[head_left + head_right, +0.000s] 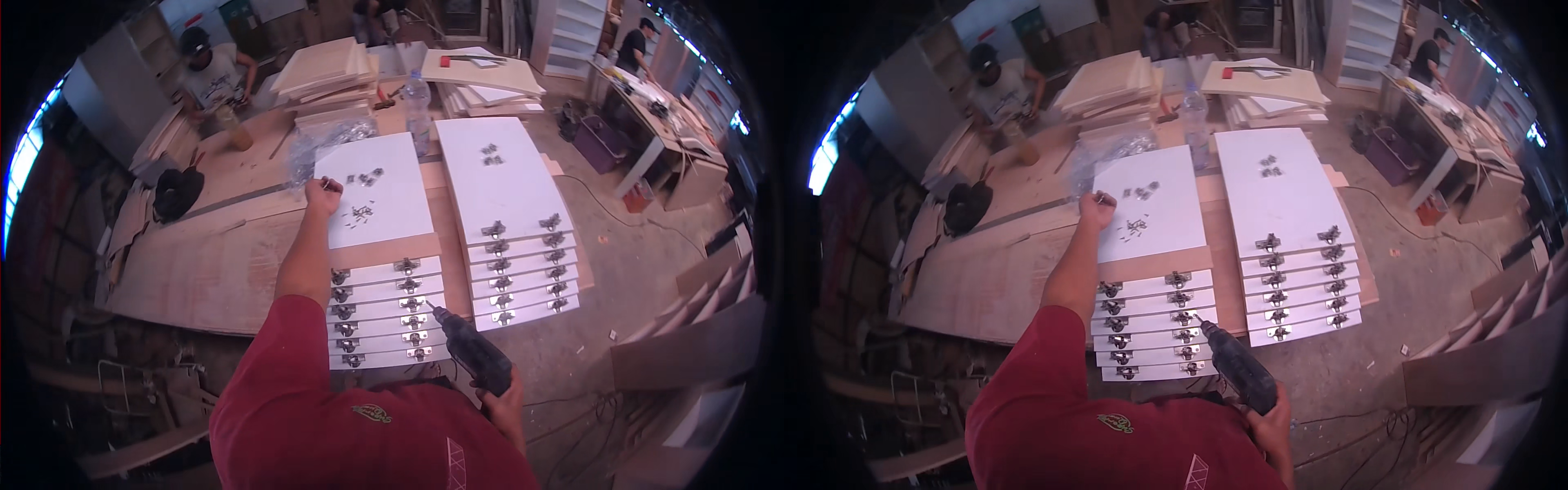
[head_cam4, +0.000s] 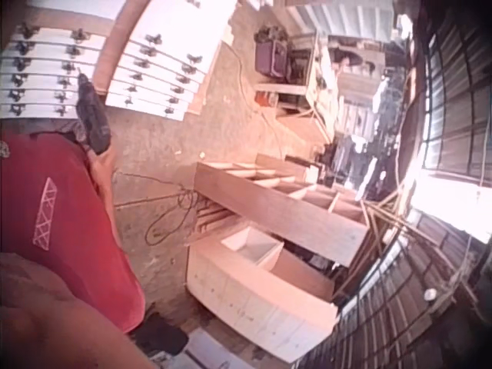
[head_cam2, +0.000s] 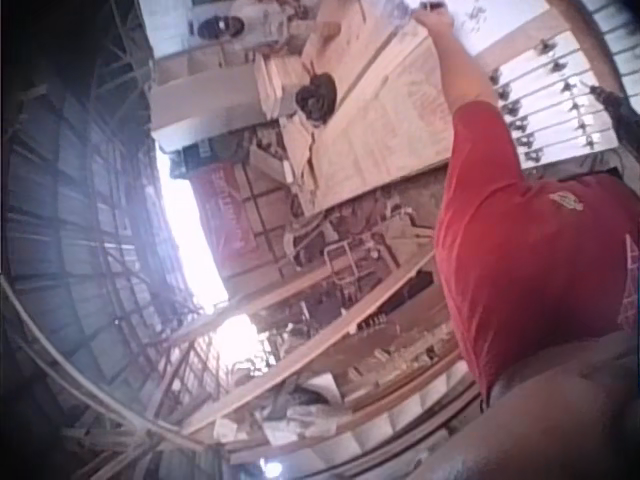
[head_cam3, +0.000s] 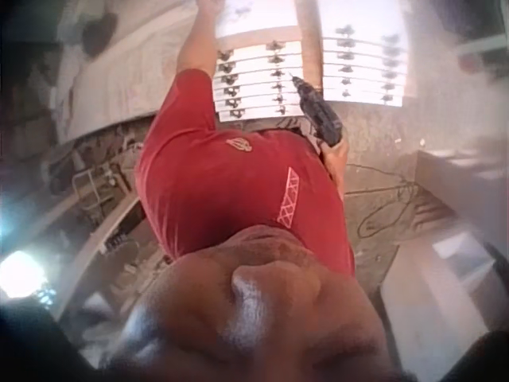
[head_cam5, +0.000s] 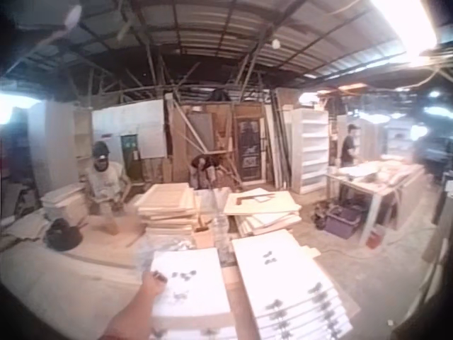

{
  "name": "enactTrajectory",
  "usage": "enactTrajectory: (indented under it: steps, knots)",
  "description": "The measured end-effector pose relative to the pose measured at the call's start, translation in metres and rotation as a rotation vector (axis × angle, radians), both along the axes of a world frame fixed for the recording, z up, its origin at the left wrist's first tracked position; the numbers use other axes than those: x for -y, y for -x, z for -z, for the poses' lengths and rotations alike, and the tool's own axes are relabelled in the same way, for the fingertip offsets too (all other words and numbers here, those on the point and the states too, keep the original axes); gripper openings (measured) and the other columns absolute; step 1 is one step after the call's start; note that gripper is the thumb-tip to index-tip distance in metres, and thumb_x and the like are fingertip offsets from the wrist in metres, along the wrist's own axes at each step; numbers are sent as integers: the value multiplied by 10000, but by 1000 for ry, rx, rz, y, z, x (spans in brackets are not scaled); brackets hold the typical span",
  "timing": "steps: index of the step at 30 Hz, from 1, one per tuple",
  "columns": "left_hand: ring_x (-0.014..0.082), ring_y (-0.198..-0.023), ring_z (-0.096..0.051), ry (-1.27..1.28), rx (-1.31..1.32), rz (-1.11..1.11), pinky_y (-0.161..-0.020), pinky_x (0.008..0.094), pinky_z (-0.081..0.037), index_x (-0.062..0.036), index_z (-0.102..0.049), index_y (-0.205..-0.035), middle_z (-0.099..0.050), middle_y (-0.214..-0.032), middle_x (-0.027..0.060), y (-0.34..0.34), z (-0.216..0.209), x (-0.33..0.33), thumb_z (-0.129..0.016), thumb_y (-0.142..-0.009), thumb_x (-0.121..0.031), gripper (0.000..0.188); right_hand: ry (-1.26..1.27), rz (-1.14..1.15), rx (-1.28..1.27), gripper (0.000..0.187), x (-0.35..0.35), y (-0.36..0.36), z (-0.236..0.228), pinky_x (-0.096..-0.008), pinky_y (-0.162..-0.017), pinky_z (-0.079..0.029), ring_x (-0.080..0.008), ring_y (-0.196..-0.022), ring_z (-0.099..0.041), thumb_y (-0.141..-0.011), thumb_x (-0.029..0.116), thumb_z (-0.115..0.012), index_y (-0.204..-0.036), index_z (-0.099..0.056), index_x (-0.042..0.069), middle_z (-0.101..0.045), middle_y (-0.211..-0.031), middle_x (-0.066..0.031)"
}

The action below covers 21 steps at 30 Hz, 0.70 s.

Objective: The person attaches hinges to a series of white cabinet doors using a power drill and screws, occasionally using a wooden block for alignment.

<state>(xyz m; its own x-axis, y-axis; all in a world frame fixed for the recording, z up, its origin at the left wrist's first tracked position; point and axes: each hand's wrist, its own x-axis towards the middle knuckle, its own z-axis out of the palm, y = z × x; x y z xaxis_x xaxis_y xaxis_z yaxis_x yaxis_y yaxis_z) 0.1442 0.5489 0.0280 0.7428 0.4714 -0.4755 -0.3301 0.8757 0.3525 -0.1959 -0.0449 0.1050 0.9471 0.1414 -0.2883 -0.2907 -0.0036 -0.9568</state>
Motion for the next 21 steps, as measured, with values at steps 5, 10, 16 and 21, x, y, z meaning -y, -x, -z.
enactTrajectory:
  steps: [5, 10, 16, 21]
  knots:
    - [241, -739, -645, -1369, -638, 610, -680, 405, -536, -38, -706, -923, -687, -766, 95, 16, 3, 54, -608, -922, -173, 166, 17, -13, -51, 592, 1, -5, 0, -363, -817, -580, -264, -950, -756, -739, -78, -667, -1303, -499, -15, -724, -1095, -164]
    - [381, -1015, -710, -2152, -597, 719, -909, 458, -544, -46, -700, -1019, -746, -1026, 203, 22, -7, 82, -712, -918, -318, 290, 39, -24, 21, 572, 14, 0, 21, -357, -810, -583, -245, -937, -759, -755, -67, -692, -1294, -508, -17, -733, -1101, -172]
    - [379, -963, -703, -2177, -545, 755, -867, 478, -544, -62, -680, -1007, -734, -986, 201, 26, -6, 79, -726, -885, -229, 212, 53, -16, -37, 559, 21, 7, 24, -365, -911, -524, -190, -1003, -656, -732, 110, -843, -1221, -592, 8, -694, -1080, -108]
    - [352, -991, -700, -2120, -578, 731, -882, 465, -536, -18, -672, -1005, -729, -1005, 208, 10, 10, 85, -689, -924, -219, 218, 58, 31, 4, 559, 27, 9, 8, -353, -918, -519, -180, -1001, -656, -754, 100, -855, -1235, -585, 12, -694, -1077, -104]
